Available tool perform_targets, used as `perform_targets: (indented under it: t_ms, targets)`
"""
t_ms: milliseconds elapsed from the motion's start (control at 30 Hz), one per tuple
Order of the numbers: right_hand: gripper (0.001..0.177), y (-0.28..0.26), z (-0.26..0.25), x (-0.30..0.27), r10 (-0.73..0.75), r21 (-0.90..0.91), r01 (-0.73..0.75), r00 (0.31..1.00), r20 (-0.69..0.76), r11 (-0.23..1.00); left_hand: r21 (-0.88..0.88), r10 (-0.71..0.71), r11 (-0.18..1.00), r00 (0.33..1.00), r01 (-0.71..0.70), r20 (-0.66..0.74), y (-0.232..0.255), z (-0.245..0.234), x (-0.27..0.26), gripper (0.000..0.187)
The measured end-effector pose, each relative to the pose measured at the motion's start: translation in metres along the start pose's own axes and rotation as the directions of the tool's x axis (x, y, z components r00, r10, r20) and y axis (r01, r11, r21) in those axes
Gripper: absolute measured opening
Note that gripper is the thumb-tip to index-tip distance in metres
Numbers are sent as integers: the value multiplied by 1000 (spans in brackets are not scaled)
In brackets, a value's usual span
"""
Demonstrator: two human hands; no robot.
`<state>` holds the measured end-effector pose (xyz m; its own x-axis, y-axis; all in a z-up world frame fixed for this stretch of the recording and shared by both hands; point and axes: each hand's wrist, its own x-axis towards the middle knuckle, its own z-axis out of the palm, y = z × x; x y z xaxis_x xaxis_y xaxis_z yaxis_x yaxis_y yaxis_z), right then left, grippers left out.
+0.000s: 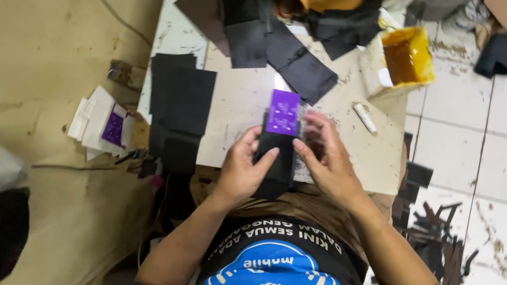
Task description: Applying adhesive and folding edges of leather components to assemble a product
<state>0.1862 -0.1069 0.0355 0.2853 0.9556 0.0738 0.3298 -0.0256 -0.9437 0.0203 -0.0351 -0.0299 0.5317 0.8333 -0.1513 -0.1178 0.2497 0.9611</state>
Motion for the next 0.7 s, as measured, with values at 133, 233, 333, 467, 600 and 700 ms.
perform_targets:
  t_ms: [133,233,333,467,600,700]
  targets:
    - [56,5,-8,14,-166,-176,152,984,-68,973,23,47,999,998,-48,43,14,-10,-5,37]
    - [54,6,-13,24,-152,-156,140,986,-71,978,99,49,993,993,-60,104,38,-16,-12,34]
    - [37,15,-10,31,-110,-74,104,991,-81,992,76,38,996,992,-47,124,43,-24,-15,35]
    - [17,22,-7,39,-24,163,34,998,-61,986,82,19,996,990,-31,140,32,-35,-16,42]
    - [11,4,-5,42,-16,246,29,998,-55,969,87,20,996,984,-35,175,51,-38,-22,39]
    - [12,6,-1,43,-16,251,36,997,-82,967,113,36,992,983,-56,178,61,-41,-18,36]
